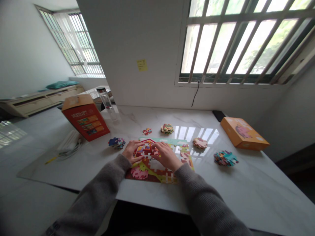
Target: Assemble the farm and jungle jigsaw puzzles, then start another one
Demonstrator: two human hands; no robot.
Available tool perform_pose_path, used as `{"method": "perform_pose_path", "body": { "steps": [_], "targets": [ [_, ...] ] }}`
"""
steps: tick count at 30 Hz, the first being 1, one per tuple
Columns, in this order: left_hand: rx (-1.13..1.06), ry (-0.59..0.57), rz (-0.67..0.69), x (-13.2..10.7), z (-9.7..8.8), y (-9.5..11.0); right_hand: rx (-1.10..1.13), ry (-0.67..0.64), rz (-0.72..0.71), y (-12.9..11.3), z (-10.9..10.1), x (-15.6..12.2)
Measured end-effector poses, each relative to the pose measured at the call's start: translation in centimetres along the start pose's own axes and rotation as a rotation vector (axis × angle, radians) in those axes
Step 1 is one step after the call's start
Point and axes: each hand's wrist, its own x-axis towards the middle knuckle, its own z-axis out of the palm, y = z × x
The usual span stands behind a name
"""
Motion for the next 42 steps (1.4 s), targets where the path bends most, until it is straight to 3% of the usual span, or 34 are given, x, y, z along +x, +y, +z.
{"method": "perform_pose_path", "body": {
  "steps": [14,19,22,29,36,42],
  "targets": [
    [-0.016,-0.015,-0.014,0.0,0.1,-0.4,-0.024,-0.013,-0.041,-0.1,0.1,-0.1],
    [-0.008,0.063,-0.117,-0.1,0.6,-1.8,-0.11,-0.016,0.032,0.6,0.0,-0.2],
    [-0.007,0.029,-0.162,-0.2,1.0,-2.6,-0.148,-0.04,0.048,1.0,0.2,-0.1],
    [0.032,-0.017,-0.132,-0.4,1.4,-2.9,-0.281,-0.123,0.018,1.3,1.4,1.6],
    [0.096,-0.039,-0.12,-0.4,1.4,-3.1,-0.335,-0.145,0.081,1.8,2.9,3.0],
    [0.095,-0.035,-0.11,-0.5,1.4,-3.2,-0.276,-0.141,0.108,1.6,2.5,2.4]
  ]
}}
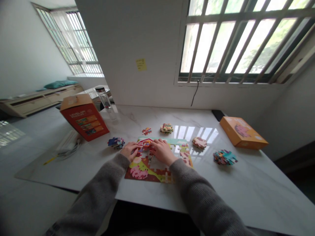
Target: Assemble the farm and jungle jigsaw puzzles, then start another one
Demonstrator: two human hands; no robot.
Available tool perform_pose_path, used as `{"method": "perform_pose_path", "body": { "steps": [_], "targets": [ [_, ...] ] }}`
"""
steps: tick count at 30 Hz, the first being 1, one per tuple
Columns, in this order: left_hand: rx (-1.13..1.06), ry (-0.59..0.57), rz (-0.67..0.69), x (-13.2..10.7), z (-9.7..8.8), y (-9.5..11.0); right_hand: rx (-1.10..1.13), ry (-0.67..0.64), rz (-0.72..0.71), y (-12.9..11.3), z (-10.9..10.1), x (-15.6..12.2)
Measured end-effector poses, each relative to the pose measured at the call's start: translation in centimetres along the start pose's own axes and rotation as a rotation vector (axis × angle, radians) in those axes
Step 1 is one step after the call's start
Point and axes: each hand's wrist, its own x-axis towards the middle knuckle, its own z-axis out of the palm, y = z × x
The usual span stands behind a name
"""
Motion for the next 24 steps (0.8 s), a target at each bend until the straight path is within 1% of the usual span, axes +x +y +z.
{"method": "perform_pose_path", "body": {
  "steps": [4,7,15,20,24],
  "targets": [
    [-0.013,-0.011,-0.001,0.0,-0.2,0.1,0.032,-0.003,-0.053,-0.7,-0.7,-1.2],
    [-0.006,-0.026,-0.004,-0.1,-0.4,0.2,0.038,-0.016,-0.089,-1.1,-0.6,-1.8],
    [0.02,-0.098,-0.034,0.0,-0.6,0.2,0.031,-0.016,-0.097,-1.4,0.1,-1.9],
    [0.051,-0.135,-0.021,0.0,-0.5,0.0,0.021,-0.016,-0.107,-1.7,-0.1,-2.0],
    [0.08,-0.15,-0.05,-0.1,-0.6,0.4,0.026,-0.031,-0.123,-1.9,-0.4,-2.0]
  ]
}}
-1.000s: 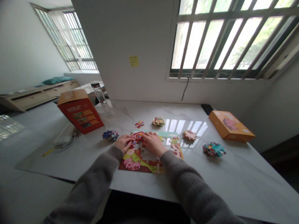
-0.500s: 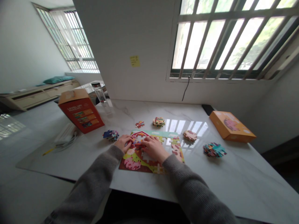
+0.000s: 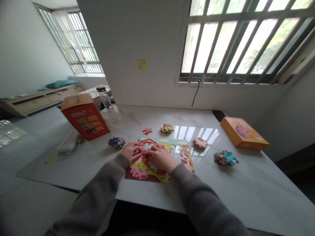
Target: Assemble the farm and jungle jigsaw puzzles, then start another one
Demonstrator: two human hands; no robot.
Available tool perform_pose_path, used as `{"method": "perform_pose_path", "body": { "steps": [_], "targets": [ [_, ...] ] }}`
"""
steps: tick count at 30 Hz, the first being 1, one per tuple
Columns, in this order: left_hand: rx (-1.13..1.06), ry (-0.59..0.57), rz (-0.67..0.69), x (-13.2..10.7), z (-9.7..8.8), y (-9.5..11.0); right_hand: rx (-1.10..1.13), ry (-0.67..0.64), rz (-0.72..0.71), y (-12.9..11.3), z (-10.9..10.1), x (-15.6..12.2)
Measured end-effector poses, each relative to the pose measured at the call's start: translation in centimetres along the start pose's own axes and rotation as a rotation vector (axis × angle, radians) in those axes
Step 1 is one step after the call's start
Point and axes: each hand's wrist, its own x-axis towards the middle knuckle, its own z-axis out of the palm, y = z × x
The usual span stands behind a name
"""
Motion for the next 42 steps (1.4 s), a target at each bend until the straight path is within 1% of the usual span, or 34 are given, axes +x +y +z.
{"method": "perform_pose_path", "body": {
  "steps": [4,11,14,19,21,23,26,28,31,38,42],
  "targets": [
    [0.033,0.009,-0.042,-0.1,-0.1,0.9,-0.001,-0.018,-0.007,-0.1,-0.2,0.0],
    [0.083,0.022,-0.119,-0.4,-0.2,3.0,0.004,-0.011,0.017,0.0,0.1,0.0],
    [0.094,0.035,-0.118,-0.5,0.1,3.2,0.027,-0.01,0.024,0.1,0.1,0.0],
    [0.096,0.07,-0.093,-0.6,0.5,2.9,0.06,-0.007,0.006,0.5,0.2,-0.1],
    [0.09,0.076,-0.051,-0.6,0.5,2.9,0.072,-0.01,-0.007,0.7,0.2,-0.1],
    [0.07,0.066,0.054,-0.6,0.5,2.9,0.101,-0.013,-0.029,1.0,-0.1,-0.1],
    [-0.002,0.004,0.234,-0.5,0.5,2.9,0.165,0.004,-0.051,1.3,-1.0,-0.3],
    [-0.035,-0.023,0.287,-0.4,0.5,2.9,0.182,0.02,-0.052,1.6,-1.6,-0.5],
    [-0.034,-0.022,0.318,-0.4,0.6,3.1,0.179,0.012,-0.053,1.9,-2.1,-1.1],
    [0.0,-0.026,0.334,-0.4,0.9,3.8,0.157,-0.021,-0.054,2.3,-1.3,-1.7],
    [-0.025,-0.026,0.335,-0.5,0.9,3.9,0.139,-0.023,-0.049,2.1,-1.5,-1.7]
  ]
}}
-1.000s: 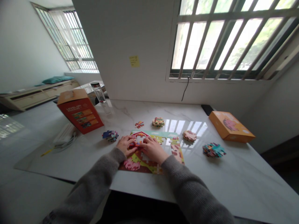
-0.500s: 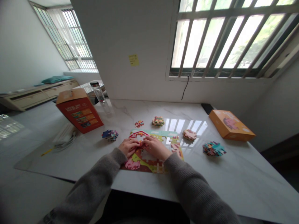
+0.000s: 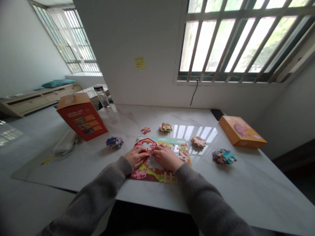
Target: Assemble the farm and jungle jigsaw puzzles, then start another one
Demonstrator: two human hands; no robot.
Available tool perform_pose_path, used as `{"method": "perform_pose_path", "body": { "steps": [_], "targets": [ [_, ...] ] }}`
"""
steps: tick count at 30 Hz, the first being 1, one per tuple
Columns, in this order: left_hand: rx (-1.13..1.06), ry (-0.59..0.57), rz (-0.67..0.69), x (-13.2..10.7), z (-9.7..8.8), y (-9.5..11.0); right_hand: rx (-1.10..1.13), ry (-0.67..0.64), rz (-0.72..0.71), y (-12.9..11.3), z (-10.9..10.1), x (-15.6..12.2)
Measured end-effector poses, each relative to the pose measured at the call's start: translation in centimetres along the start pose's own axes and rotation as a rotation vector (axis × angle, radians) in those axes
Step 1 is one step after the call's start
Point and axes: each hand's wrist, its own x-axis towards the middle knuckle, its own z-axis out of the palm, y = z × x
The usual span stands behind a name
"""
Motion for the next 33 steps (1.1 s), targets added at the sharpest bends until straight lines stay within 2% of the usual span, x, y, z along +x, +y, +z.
{"method": "perform_pose_path", "body": {
  "steps": [5,8,11,14,19,22,27,31,33],
  "targets": [
    [-0.098,0.012,-0.071,0.2,-0.6,0.2,0.009,-0.001,0.006,-0.6,-0.5,0.0],
    [-0.138,-0.005,-0.137,1.6,-1.5,-0.5,0.003,0.002,0.007,-0.7,-0.5,-0.2],
    [-0.053,-0.015,-0.257,4.4,-2.4,-2.2,-0.007,0.007,0.019,-0.6,-0.3,-0.3],
    [0.082,-0.083,-0.457,7.7,-2.9,-4.8,0.008,0.011,0.029,-0.6,-0.2,-0.3],
    [0.187,-0.084,-0.623,11.5,-2.6,-8.3,0.028,0.013,0.037,-0.6,-0.1,-0.2],
    [0.215,-0.115,-0.641,12.3,-2.1,-9.1,0.027,0.019,0.04,-0.6,-0.1,-0.3],
    [0.255,-0.115,-0.619,12.4,-1.9,-8.9,0.019,0.016,0.043,-0.6,-0.1,-0.3],
    [0.284,-0.047,-0.593,12.1,-2.5,-8.3,0.024,0.013,0.043,-0.6,-0.2,-0.3],
    [0.266,0.008,-0.524,11.7,-2.9,-7.7,0.031,0.009,0.048,-0.6,-0.2,-0.3]
  ]
}}
